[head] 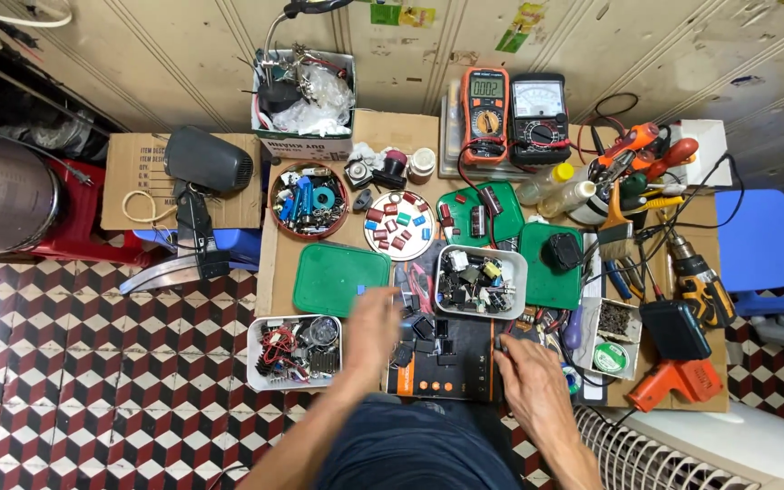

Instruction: The person sorts through various small electronic components and wires in a plastic container on a cluttered workbench. They use a multimeter to test a small blue component and then organize the items into different containers and green trays.

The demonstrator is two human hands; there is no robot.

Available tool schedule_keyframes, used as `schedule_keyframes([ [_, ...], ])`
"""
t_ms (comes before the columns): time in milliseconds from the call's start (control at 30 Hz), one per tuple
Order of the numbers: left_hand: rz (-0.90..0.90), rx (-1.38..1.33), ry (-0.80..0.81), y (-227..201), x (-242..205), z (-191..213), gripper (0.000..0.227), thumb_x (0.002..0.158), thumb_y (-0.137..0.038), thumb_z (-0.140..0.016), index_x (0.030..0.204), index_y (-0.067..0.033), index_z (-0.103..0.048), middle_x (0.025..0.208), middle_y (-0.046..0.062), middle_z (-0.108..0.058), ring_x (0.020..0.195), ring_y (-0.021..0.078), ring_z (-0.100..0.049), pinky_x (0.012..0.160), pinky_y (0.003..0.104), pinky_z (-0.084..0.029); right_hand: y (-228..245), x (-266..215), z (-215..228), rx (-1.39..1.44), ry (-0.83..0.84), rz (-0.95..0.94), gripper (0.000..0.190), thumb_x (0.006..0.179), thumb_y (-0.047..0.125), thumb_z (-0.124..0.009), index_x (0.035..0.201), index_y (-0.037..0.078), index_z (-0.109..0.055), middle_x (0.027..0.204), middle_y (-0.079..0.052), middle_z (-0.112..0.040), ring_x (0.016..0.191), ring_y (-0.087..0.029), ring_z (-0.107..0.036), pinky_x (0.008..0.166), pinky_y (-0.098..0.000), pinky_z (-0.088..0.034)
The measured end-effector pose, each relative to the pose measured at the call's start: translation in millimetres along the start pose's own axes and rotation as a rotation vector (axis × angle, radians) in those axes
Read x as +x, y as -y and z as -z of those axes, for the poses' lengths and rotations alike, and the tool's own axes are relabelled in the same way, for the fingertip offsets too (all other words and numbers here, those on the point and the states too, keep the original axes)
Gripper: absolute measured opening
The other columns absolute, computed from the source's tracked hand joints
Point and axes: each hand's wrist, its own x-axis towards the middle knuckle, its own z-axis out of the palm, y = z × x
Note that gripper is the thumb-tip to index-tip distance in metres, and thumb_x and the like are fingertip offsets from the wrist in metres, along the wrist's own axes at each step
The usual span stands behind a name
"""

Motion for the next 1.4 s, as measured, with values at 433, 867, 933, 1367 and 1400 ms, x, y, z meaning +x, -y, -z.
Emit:
schedule_keyframes([
  [433, -0.242, 0.332, -0.035, 60, 28, 28, 0.032, 0.090, -0.018, -0.074, 0.120, -0.0068, -0.070, 0.103, 0.011, -0.068, 0.093, 0.0267, -0.068, 0.086, 0.038, -0.058, 44, 1, 1, 0.758, 0.191, -0.196, 0.036, 0.094, 0.027, -0.067, 0.123, 0.007, -0.073, 0.101, -0.003, -0.076, 0.091, -0.011, -0.064, 0.082, -0.0267, -0.052],
  [867, 0.316, -1.163, 0.391, -48, 8, -2, 0.043, 0.092, -0.011, -0.073, 0.132, -0.0011, -0.062, 0.104, 0.009, -0.072, 0.094, 0.0148, -0.069, 0.086, 0.028, -0.059, 60, 19, 2, 1.076, 0.018, -0.171, 0.031, 0.096, 0.013, -0.066, 0.125, 0.002, -0.064, 0.094, -0.004, -0.072, 0.088, -0.008, -0.067, 0.080, -0.0228, -0.054],
  [933, 0.313, -1.241, 0.420, -49, 7, -10, 0.043, 0.094, -0.011, -0.072, 0.134, -0.0002, -0.062, 0.107, 0.008, -0.071, 0.097, 0.0138, -0.068, 0.087, 0.028, -0.058, 57, 17, -2, 1.101, 0.019, -0.202, 0.029, 0.095, 0.012, -0.065, 0.122, 0.001, -0.066, 0.095, -0.002, -0.074, 0.087, -0.007, -0.069, 0.079, -0.0218, -0.055],
  [1367, 0.304, -1.169, 0.478, -69, -1, -22, 0.038, 0.095, -0.014, -0.068, 0.129, -0.0008, -0.061, 0.109, 0.011, -0.074, 0.093, 0.0144, -0.069, 0.083, 0.028, -0.058, 42, 14, -12, 1.221, -0.061, -0.218, 0.016, 0.096, 0.007, -0.067, 0.110, 0.000, -0.069, 0.092, -0.002, -0.073, 0.084, -0.006, -0.067, 0.075, -0.0203, -0.053],
  [1400, 0.312, -1.150, 0.468, -72, -1, -22, 0.038, 0.094, -0.014, -0.068, 0.129, -0.0015, -0.061, 0.108, 0.010, -0.075, 0.093, 0.0132, -0.069, 0.082, 0.027, -0.058, 41, 14, -12, 1.213, -0.064, -0.225, 0.016, 0.095, 0.007, -0.068, 0.109, 0.000, -0.069, 0.091, -0.002, -0.073, 0.083, -0.006, -0.067, 0.075, -0.0204, -0.052],
])
